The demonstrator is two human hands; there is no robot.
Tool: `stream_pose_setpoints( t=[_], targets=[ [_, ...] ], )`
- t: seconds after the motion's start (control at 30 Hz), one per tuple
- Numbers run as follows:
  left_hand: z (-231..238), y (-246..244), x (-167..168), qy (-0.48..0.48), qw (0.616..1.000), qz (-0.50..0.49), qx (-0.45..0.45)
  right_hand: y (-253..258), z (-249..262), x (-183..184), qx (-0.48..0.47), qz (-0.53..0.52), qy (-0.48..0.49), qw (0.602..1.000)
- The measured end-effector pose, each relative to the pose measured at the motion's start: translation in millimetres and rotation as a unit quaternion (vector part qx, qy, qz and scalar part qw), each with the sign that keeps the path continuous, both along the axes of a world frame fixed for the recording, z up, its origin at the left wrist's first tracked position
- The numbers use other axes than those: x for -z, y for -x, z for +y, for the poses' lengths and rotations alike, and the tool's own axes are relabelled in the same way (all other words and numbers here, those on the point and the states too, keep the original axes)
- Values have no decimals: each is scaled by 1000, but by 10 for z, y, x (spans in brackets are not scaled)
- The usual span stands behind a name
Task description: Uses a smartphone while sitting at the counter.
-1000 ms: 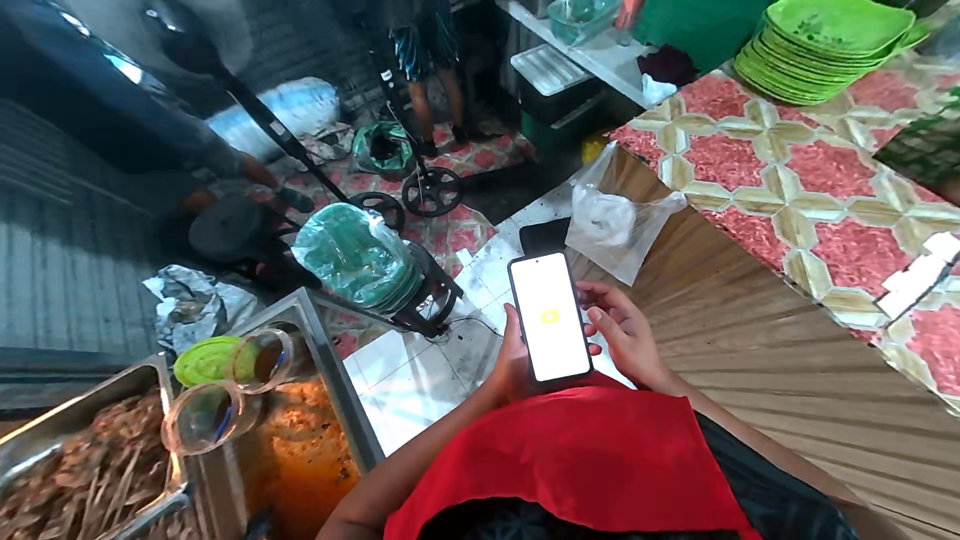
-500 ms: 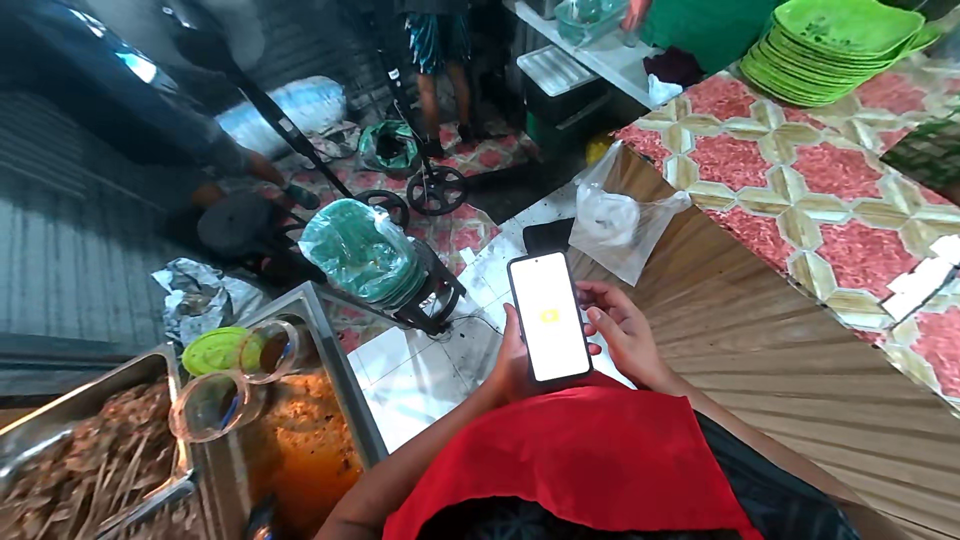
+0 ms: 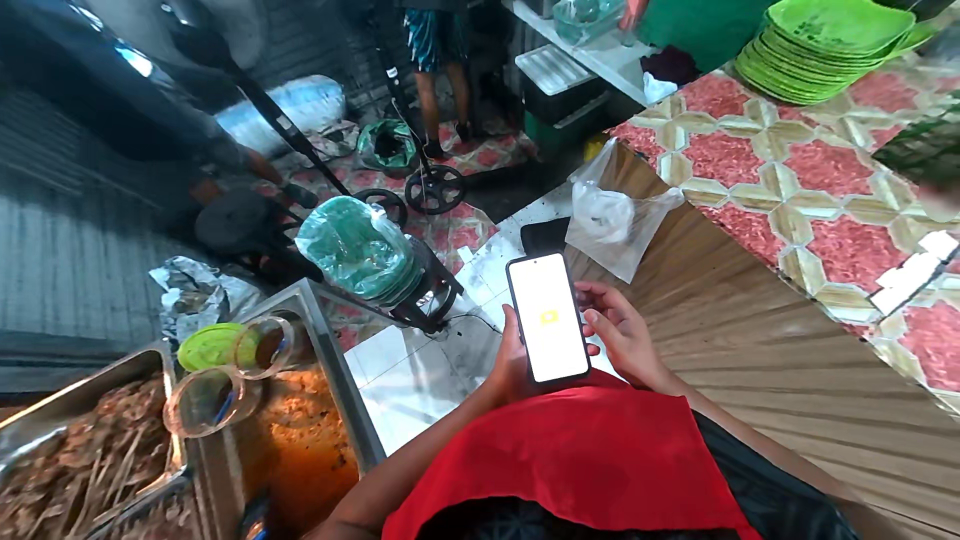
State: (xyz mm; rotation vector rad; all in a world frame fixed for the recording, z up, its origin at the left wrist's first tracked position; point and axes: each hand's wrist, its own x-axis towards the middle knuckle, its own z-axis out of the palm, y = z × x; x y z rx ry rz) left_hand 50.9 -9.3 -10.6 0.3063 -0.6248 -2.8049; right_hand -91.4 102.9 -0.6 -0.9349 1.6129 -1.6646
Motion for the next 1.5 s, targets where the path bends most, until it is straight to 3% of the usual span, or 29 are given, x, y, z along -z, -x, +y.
stream_pose_setpoints(
  t=[0.17, 0.33, 0.5, 0.63, 0.77, 0.93, 1.17, 1.23, 1.5],
  targets=[
    [140, 196, -105, 0, 996, -37, -76, 143, 94, 17, -9, 15, 0, 1000],
    [318, 510, -128, 75, 989, -64, -112, 431, 240, 20, -9, 4, -5, 1000],
    [639, 1044, -135, 37, 985, -117, -118, 940, 533, 74, -24, -29, -26, 999],
    [939, 1530, -85, 0, 999, -44, -32, 1474, 885, 87, -24, -43, -38, 998],
    [1233, 1982, -97, 41, 993, -96, -54, 1958, 1209, 177, -39, -51, -10, 998],
    [1472, 2356, -18, 35, 994, -66, -73, 2402, 1396, 138, -88, -61, -25, 994],
    [1612, 2612, -202, 57, 974, -166, -146, 2666, 1288, 301, -153, -69, 15, 986],
    [1610, 2611, -127, 61, 980, -126, -139, 2663, 1240, 324, -161, -71, 20, 984],
    [1621, 2612, 6, 74, 987, -72, -124, 2731, 1164, 70, -141, -160, -138, 967]
  ],
)
